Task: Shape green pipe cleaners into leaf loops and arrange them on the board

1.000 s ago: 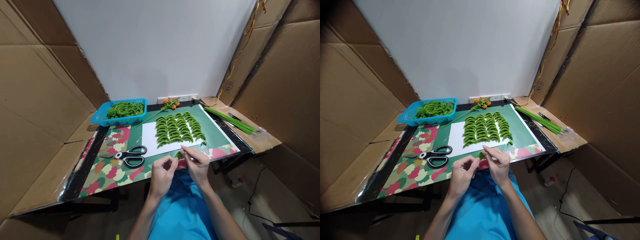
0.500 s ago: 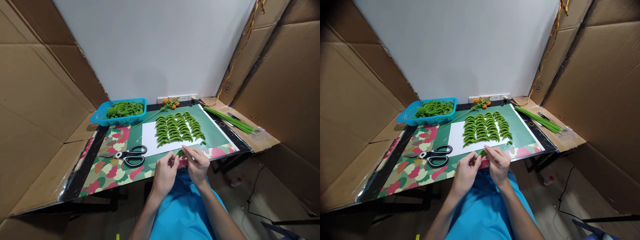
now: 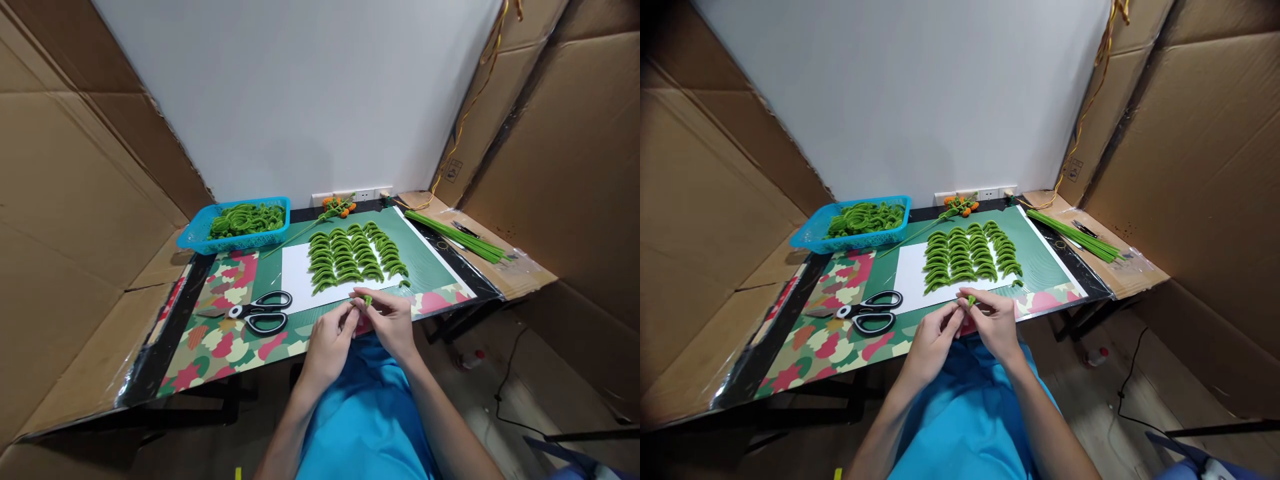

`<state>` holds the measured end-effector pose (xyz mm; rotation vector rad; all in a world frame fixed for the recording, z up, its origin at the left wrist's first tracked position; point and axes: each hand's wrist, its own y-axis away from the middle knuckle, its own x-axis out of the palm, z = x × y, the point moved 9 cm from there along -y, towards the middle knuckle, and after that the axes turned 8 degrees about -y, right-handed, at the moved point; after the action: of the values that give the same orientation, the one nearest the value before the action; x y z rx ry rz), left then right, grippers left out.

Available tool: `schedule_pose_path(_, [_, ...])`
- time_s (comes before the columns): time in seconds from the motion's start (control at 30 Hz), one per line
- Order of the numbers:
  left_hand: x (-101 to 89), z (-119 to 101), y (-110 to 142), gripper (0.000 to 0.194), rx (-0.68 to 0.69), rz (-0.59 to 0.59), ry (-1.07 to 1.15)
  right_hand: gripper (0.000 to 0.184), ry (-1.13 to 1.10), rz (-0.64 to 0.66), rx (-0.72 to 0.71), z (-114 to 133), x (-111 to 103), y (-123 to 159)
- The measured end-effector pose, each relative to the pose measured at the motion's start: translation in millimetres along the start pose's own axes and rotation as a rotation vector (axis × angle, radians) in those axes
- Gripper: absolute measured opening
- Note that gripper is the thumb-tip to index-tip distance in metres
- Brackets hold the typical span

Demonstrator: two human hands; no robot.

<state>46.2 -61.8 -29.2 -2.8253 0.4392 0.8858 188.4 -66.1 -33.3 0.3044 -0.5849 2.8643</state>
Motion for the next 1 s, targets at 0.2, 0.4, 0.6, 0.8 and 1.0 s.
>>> schedule_pose_path(0.2, [-0.1,2.9,-5.7,0.041,-0.024,-0.03,-0.069,0.026,0.164,0.044,-0.157,3.5,4.4,4.3])
schedule_pose_path(0.4, [-3.4,6.4,-5.5,0.042,-0.043,-0.073,-0.017,0.032,0.158,-0.017,-0.204,6.6,-1.5,4.6])
schedule_pose_path(0.6, [-4.4,6.9,-2.9,0.044,-0.026,-0.125,-0.038,0.029,0.267,-0.072,-0.326,17.2,-1.7,9.4])
schedule_pose_path(0.8, [-6.3,9.1,-3.1,0.04,-0.034,-0.168,0.018,0.033,0.303,-0.007,-0.217,12.8,3.8,9.7])
schedule_pose_path(1.0, [-11.9,3.6,-3.2,0.034,0.036,-0.236,0.084,0.032,0.274,-0.024,-0.182,9.3,0.6,9.3])
